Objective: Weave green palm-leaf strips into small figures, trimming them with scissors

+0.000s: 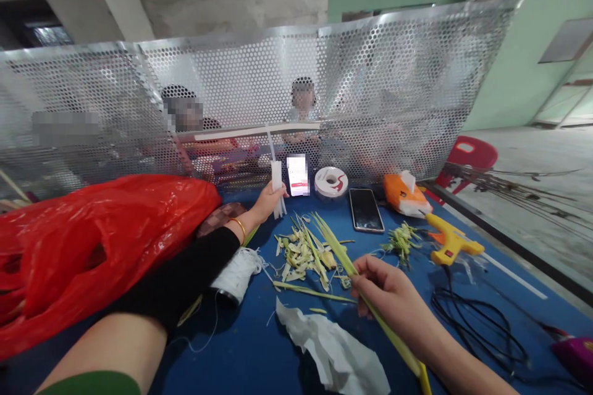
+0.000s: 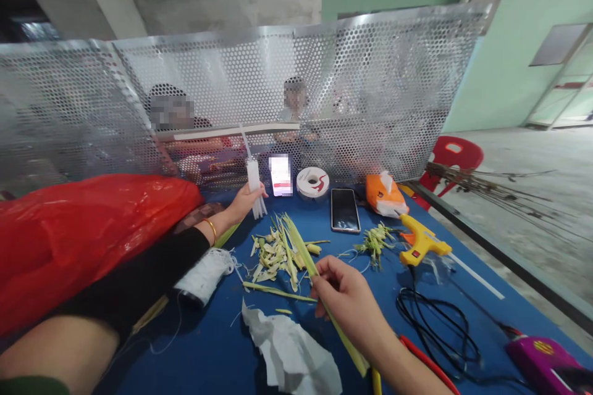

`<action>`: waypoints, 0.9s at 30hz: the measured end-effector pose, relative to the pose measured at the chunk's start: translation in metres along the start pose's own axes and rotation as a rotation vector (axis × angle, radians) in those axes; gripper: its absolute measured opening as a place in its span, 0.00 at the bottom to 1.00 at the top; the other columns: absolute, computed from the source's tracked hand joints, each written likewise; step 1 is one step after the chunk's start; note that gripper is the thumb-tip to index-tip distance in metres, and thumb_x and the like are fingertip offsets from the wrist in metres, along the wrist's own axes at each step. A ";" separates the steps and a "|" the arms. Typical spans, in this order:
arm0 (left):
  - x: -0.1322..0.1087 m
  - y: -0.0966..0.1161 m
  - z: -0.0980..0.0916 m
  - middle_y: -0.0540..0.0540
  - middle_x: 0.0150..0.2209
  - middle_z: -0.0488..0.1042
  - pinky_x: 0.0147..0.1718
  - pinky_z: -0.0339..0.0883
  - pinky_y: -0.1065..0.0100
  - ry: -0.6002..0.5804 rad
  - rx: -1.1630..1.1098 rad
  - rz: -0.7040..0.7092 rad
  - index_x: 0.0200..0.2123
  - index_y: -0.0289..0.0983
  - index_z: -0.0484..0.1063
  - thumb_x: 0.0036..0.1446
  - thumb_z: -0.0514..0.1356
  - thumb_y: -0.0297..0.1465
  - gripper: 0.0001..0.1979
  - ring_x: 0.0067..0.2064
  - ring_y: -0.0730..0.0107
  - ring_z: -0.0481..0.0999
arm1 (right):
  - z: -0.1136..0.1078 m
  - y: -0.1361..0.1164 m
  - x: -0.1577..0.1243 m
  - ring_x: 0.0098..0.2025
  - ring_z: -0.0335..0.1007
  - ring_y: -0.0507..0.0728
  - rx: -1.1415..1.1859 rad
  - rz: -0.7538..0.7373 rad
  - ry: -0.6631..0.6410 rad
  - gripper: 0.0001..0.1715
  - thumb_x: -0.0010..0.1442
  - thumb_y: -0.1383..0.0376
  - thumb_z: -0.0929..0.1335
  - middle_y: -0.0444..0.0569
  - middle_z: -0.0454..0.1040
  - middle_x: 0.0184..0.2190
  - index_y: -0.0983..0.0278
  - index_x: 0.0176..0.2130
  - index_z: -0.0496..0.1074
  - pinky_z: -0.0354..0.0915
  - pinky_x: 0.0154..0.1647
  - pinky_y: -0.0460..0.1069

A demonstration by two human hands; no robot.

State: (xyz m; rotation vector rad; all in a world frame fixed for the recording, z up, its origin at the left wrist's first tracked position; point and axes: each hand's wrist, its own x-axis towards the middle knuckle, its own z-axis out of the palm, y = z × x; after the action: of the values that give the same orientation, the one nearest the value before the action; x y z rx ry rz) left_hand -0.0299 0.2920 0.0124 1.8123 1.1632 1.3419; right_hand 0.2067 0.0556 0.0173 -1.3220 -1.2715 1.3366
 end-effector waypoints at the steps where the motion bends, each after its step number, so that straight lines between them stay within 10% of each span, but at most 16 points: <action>1: -0.002 0.000 0.001 0.50 0.25 0.73 0.39 0.68 0.64 -0.021 0.028 0.006 0.30 0.37 0.68 0.53 0.56 0.32 0.04 0.32 0.67 0.75 | 0.000 0.001 0.000 0.18 0.66 0.49 -0.002 -0.005 -0.006 0.11 0.52 0.57 0.67 0.39 0.70 0.20 0.62 0.28 0.65 0.60 0.20 0.45; 9: 0.011 0.015 0.001 0.46 0.28 0.75 0.37 0.69 0.66 -0.097 0.383 0.016 0.33 0.36 0.67 0.60 0.50 0.32 0.08 0.32 0.66 0.76 | 0.000 0.005 0.001 0.18 0.67 0.50 -0.016 -0.019 -0.017 0.10 0.54 0.58 0.66 0.39 0.70 0.21 0.62 0.29 0.65 0.60 0.20 0.45; 16: 0.065 0.035 -0.080 0.34 0.43 0.75 0.50 0.62 0.54 -0.113 0.941 -0.078 0.45 0.33 0.68 0.59 0.55 0.25 0.11 0.52 0.48 0.73 | -0.001 0.011 0.003 0.19 0.67 0.49 -0.068 -0.020 -0.042 0.08 0.57 0.60 0.65 0.39 0.71 0.22 0.61 0.30 0.65 0.61 0.21 0.44; 20: 0.070 0.025 -0.122 0.36 0.48 0.73 0.51 0.65 0.52 -0.227 1.163 -0.170 0.50 0.33 0.69 0.62 0.56 0.28 0.13 0.52 0.53 0.72 | -0.001 0.013 0.003 0.19 0.68 0.50 -0.070 -0.024 -0.053 0.07 0.57 0.61 0.65 0.39 0.71 0.22 0.61 0.30 0.65 0.61 0.21 0.45; 27: 0.065 -0.009 -0.146 0.41 0.52 0.70 0.45 0.71 0.54 -0.433 1.346 -0.305 0.53 0.36 0.68 0.62 0.58 0.36 0.18 0.48 0.60 0.74 | 0.004 0.013 0.002 0.19 0.68 0.50 -0.064 0.018 -0.060 0.07 0.56 0.61 0.65 0.39 0.71 0.22 0.61 0.29 0.65 0.61 0.21 0.44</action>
State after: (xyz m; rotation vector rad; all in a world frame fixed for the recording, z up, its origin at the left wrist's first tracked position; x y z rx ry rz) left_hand -0.1642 0.3495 0.0781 2.3640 2.1775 -0.2182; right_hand 0.2035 0.0559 0.0040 -1.3494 -1.3564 1.3672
